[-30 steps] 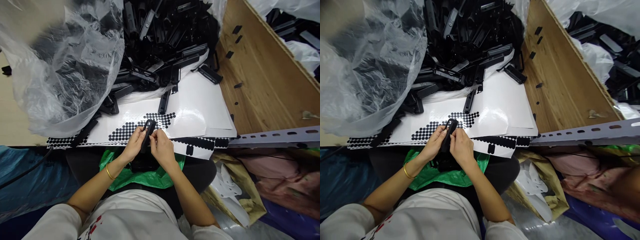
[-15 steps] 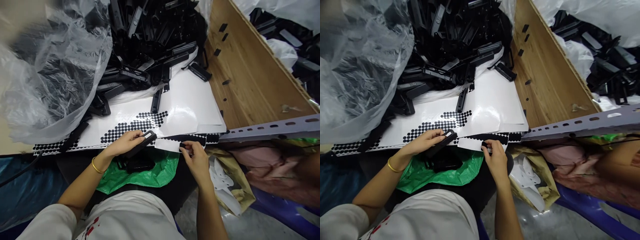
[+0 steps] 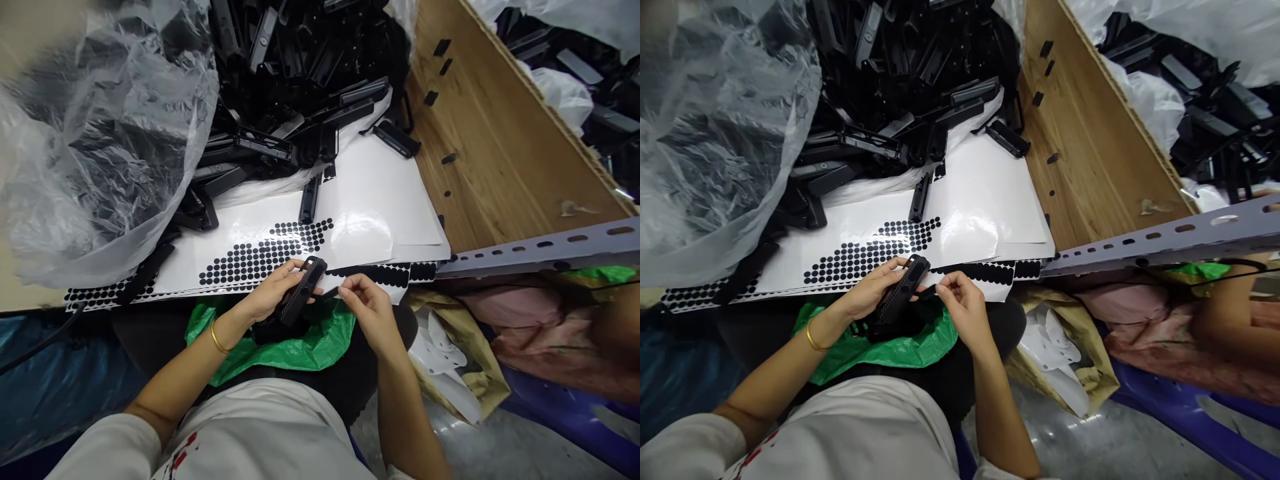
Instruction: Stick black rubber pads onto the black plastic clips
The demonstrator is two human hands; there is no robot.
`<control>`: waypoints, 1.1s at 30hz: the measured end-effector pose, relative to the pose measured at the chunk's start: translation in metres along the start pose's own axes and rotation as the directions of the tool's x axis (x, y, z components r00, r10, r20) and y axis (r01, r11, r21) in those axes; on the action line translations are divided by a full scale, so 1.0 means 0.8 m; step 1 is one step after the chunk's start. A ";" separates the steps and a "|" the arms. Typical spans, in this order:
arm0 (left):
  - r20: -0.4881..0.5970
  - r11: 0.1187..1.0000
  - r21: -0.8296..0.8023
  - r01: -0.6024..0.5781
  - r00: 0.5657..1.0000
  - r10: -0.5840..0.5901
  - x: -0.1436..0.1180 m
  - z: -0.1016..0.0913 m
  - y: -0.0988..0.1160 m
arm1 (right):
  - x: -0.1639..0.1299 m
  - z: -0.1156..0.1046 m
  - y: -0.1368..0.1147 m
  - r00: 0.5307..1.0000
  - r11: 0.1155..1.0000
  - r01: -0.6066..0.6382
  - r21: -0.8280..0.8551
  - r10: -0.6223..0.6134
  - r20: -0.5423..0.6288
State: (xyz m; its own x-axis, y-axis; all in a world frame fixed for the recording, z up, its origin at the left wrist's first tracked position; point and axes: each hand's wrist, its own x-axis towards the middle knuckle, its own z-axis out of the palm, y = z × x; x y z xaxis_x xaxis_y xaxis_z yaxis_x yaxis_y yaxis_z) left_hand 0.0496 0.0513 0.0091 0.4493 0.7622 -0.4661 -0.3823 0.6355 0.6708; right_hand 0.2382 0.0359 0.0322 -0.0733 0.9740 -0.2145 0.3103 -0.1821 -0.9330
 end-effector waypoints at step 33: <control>-0.235 0.997 0.032 -0.074 0.969 0.079 -0.017 -0.019 -0.002 | 0.015 0.027 0.001 0.992 0.983 -0.036 -0.179 0.057 0.110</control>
State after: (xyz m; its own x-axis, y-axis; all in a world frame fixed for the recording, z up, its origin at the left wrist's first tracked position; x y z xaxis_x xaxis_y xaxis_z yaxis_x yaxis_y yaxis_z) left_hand 0.0316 0.0413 0.0054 0.2150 0.8175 -0.5342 -0.3884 0.5735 0.7213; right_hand 0.2168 0.0445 0.0229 -0.1593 0.9413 -0.2976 0.4777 -0.1903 -0.8577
